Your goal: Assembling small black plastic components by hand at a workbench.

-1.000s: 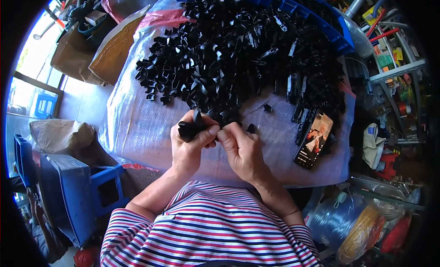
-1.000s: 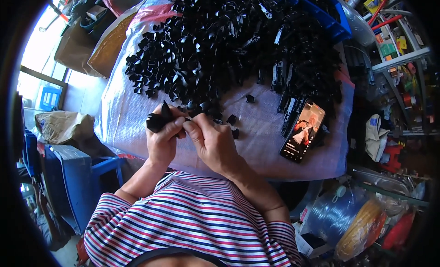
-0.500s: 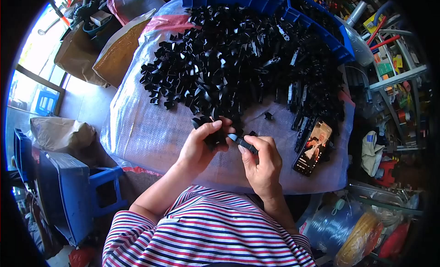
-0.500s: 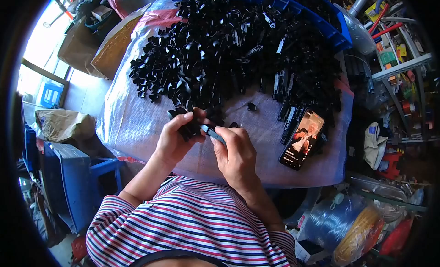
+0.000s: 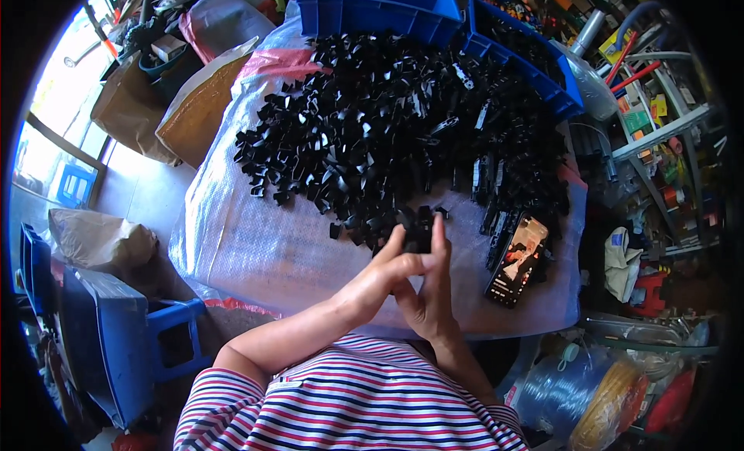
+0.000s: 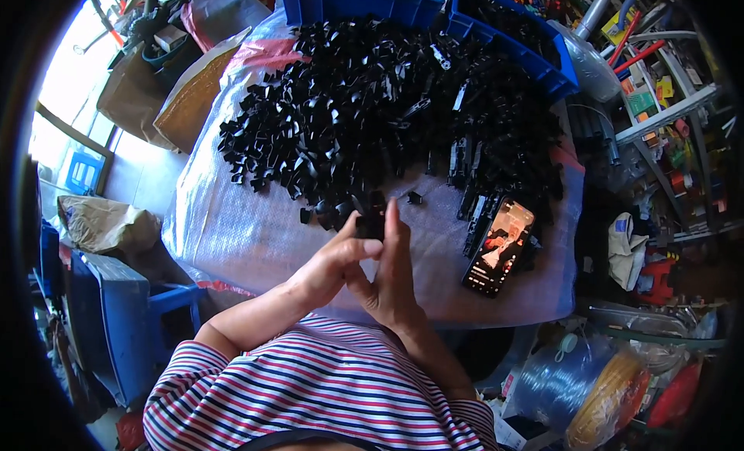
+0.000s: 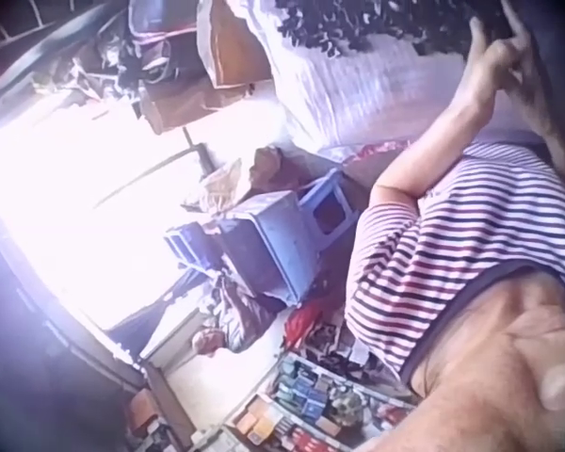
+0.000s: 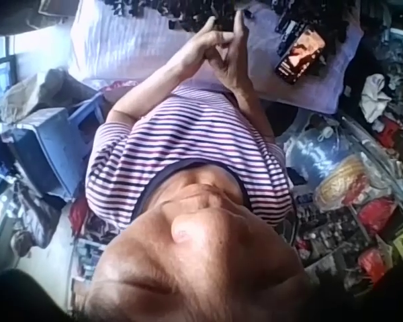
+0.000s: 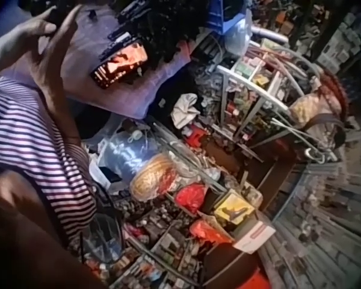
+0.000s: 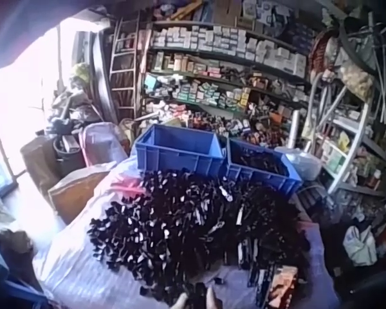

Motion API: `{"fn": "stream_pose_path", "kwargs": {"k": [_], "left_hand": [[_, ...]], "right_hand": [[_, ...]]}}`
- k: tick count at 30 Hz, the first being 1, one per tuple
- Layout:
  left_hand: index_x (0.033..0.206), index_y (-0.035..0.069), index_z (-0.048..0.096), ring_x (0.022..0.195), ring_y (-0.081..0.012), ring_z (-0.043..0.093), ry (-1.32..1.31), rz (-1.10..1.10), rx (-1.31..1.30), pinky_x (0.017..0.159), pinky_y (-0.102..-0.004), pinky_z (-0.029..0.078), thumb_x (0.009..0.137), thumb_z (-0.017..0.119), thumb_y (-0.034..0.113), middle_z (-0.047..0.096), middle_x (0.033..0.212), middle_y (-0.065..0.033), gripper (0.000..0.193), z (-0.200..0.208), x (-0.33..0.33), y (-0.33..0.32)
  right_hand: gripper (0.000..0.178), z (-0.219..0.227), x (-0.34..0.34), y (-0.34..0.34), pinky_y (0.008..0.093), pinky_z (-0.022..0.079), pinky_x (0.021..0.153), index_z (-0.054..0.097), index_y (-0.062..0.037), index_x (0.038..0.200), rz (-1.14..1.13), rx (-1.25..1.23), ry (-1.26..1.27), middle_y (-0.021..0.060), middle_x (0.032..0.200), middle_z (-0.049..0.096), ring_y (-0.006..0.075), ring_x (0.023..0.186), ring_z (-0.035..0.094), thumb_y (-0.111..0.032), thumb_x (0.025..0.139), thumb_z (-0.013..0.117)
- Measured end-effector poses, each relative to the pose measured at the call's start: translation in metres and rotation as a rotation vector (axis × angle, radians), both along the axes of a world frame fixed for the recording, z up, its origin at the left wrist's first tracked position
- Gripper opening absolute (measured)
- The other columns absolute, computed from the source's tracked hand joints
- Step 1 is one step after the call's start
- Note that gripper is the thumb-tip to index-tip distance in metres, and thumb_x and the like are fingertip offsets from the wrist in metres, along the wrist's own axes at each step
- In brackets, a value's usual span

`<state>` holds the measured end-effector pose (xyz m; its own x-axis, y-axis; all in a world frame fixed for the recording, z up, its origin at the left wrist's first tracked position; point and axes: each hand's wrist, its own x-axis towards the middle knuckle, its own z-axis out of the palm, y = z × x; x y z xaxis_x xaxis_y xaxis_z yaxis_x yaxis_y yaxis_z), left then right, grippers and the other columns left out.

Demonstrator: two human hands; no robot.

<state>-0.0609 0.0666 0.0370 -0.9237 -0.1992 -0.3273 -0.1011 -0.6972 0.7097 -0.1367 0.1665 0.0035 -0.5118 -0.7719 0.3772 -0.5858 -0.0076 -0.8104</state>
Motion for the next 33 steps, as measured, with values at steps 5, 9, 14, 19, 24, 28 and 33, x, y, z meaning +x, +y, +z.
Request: {"fn": "stream_pose_path", "kwargs": {"k": [5,9,14,19,24,28,33], "left_hand": [[0.141,0.002,0.009,0.137,-0.0261,0.003,-0.128,-0.121,-0.843,0.109,-0.0363,0.009,0.084,0.053,0.050,0.000,0.148,-0.0161,0.087,0.000,-0.025,-0.001],[0.141,0.003,0.014,0.135,-0.0339,0.010,0.150,0.178,-0.873,0.107,-0.0421,0.012,0.085,0.053,0.046,0.008,0.146,-0.0238,0.080,0.014,-0.028,-0.005],[0.126,0.006,0.046,0.124,-0.0269,0.037,0.103,0.278,-0.885,0.095,-0.0370,0.036,0.080,0.064,0.022,0.034,0.138,-0.0165,0.052,0.000,0.002,-0.039],[0.106,0.002,0.059,0.080,-0.0074,0.055,-0.127,0.552,-1.002,0.071,-0.0216,0.044,0.082,0.058,0.006,0.063,0.092,-0.0043,0.024,-0.040,0.040,-0.076],[0.094,0.000,0.061,0.075,-0.0062,0.055,-0.282,0.591,-1.048,0.066,-0.0205,0.044,0.082,0.055,-0.001,0.062,0.083,-0.0018,0.014,-0.056,0.065,-0.090],[0.092,0.002,0.062,0.065,-0.0117,0.056,-0.294,0.460,-1.258,0.061,-0.0238,0.044,0.079,0.059,0.002,0.060,0.078,-0.0061,0.014,-0.050,0.051,-0.082],[0.092,0.007,0.060,0.069,-0.0233,0.055,-0.340,0.303,-1.771,0.061,-0.0333,0.045,0.070,0.067,0.009,0.053,0.078,-0.0064,0.023,-0.057,0.052,-0.059]], "right_hand": [[0.049,-0.005,-0.011,-0.015,0.0340,0.044,0.086,0.030,0.0007,0.131,-0.144,-0.190,-0.653,0.0143,0.120,0.045,0.0236,0.103,0.052,-0.028,0.092,0.042],[0.033,0.031,-0.077,-0.041,0.0267,0.049,0.063,0.049,-0.0061,0.114,0.014,-0.627,-1.382,0.0084,0.099,0.057,0.0152,0.081,0.058,-0.026,0.089,0.048],[0.035,0.097,-0.247,-0.126,0.0305,0.055,0.070,0.049,0.0041,0.104,-0.078,-0.870,-1.216,0.0156,0.093,0.056,0.0233,0.080,0.058,-0.023,0.084,0.059],[0.065,0.157,-0.322,-0.149,0.0415,0.050,0.086,0.025,0.0083,0.132,-0.355,-0.313,-0.813,0.0305,0.129,0.035,0.0381,0.110,0.050,-0.028,0.087,0.056],[0.021,0.104,-0.170,-0.088,0.0235,0.045,0.068,0.058,-0.0027,0.102,0.058,0.142,0.108,0.0001,0.082,0.060,0.0104,0.074,0.055,-0.018,0.087,0.056],[0.014,0.032,-0.111,-0.030,0.0358,0.047,0.065,0.060,-0.0008,0.088,-0.127,0.453,0.406,0.0174,0.079,0.061,0.0324,0.073,0.059,-0.010,0.077,0.062],[0.021,-0.008,-0.070,-0.026,0.0299,0.047,0.058,0.058,0.0013,0.097,-0.004,0.282,0.119,0.0134,0.080,0.059,0.0210,0.064,0.060,-0.008,0.080,0.063]]}}
